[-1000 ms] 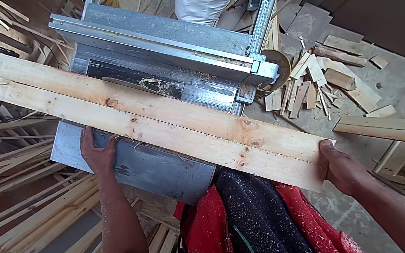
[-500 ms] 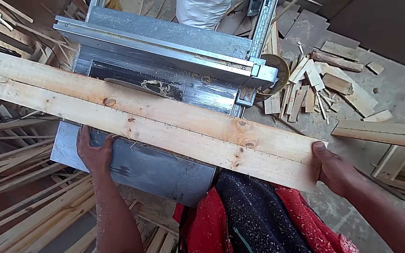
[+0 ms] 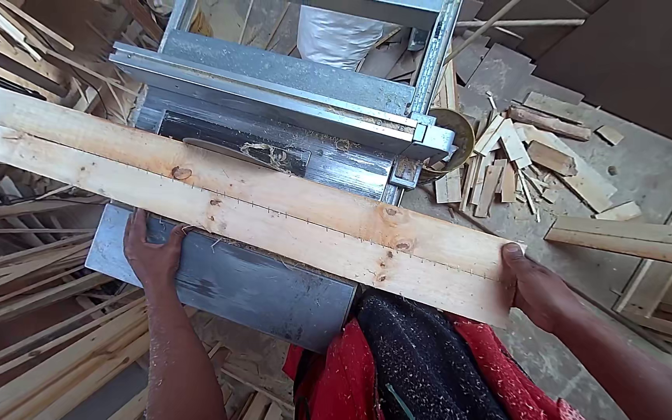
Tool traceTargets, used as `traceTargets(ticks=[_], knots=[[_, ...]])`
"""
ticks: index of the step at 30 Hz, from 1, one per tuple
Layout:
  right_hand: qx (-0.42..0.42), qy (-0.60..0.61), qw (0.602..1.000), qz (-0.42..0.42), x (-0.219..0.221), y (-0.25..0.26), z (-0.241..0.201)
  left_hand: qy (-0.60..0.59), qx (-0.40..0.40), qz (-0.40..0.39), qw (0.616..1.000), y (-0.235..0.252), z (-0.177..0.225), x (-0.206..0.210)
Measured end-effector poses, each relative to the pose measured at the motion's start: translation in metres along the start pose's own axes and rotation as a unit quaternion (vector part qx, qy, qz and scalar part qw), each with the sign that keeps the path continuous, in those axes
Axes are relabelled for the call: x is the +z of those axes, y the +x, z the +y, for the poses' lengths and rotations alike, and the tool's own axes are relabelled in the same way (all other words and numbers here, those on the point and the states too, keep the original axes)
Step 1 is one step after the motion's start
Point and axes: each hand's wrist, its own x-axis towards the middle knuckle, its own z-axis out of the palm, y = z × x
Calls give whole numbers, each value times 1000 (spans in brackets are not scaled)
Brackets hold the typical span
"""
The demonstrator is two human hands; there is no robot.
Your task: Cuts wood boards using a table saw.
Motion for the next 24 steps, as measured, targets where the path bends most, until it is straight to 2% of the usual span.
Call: traceTargets(ticks=[5, 9, 11, 12, 13, 14, 16, 17, 18, 20, 24], knots=[[-11, -6, 1000, -3, -2, 5, 2, 8, -6, 16, 1000, -6, 3, 1], [-26, 4, 999, -22, -6, 12, 6, 5, -8, 31, 999, -46, 30, 15], [-99, -52, 994, 11, -8, 12, 10, -3, 10, 17, 1000, -74, 49, 28], [-178, -114, 976, 42, -10, 9, 14, -9, 16, 12, 1000, -86, 58, 33], [-286, -186, 937, 77, -15, 6, 18, -12, 18, 13, 1000, -96, 65, 38], [-407, -253, 872, 102, -23, 5, 23, -11, 21, 15, 1000, -102, 69, 42], [-616, -323, 716, 68, -44, 14, 26, -7, 19, 14, 1000, -105, 72, 46], [-672, -353, 650, 21, -51, 19, 26, -9, 16, 15, 1000, -105, 72, 46], [-699, -385, 601, -39, -53, 24, 24, -13, 13, 15, 1000, -105, 73, 45], [-706, -443, 529, -159, -46, 41, 18, -16, 10, 17, 1000, -103, 78, 43], [-709, -462, 432, -312, -21, 66, 2, -26, -6, -8, 1000, -104, 88, 38]])
